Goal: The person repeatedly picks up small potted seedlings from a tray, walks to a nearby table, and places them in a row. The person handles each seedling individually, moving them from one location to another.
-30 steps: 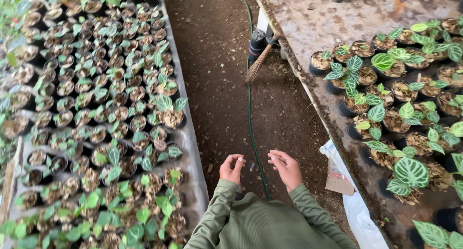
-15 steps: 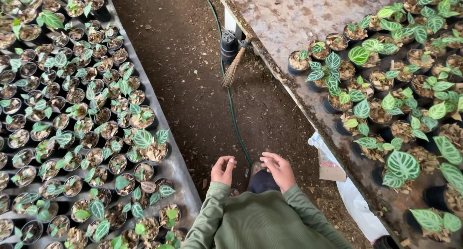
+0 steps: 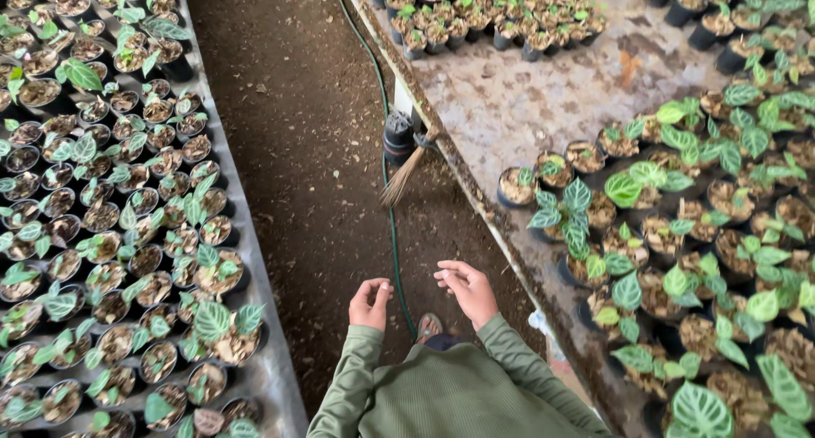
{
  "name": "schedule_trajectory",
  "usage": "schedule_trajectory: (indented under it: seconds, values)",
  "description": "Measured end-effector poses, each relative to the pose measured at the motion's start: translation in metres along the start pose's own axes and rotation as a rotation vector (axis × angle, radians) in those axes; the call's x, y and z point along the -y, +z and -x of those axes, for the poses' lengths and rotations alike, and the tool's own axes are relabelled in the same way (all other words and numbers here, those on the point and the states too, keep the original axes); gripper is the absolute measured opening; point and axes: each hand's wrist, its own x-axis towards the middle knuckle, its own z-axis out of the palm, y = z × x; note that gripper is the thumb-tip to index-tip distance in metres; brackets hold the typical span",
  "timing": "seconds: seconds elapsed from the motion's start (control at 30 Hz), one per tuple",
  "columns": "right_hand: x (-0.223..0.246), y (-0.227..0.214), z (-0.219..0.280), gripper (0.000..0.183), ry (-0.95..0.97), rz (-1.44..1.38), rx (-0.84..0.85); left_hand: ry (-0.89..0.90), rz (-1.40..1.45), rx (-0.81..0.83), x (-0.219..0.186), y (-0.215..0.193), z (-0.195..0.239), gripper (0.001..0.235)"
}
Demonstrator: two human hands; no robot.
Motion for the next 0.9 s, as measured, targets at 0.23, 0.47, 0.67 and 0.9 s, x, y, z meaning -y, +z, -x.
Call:
schedule_trajectory:
  seconds: [0.23,0.47,0.67,0.9]
  values:
    - [0.031,-0.060,-0.081,0.032,0.011,0.048,-0.008,0.013,0.048,0.051,-0.022,0.095,-0.078,0.018]
    - [0.019,-0.080,-0.116,0.031,0.074,-0.011,-0.068,-0.055,0.002,0.100,-0.015,0.118,-0.112,0.019]
    - [0.012,-0.074,-0.144,0.030,0.132,-0.037,-0.124,-0.100,0.007,0.189,0.009,0.121,-0.164,0.019]
    - [0.025,-0.060,-0.215,0.030,0.156,-0.066,-0.300,-0.129,-0.108,0.362,-0.009,0.143,-0.261,0.019]
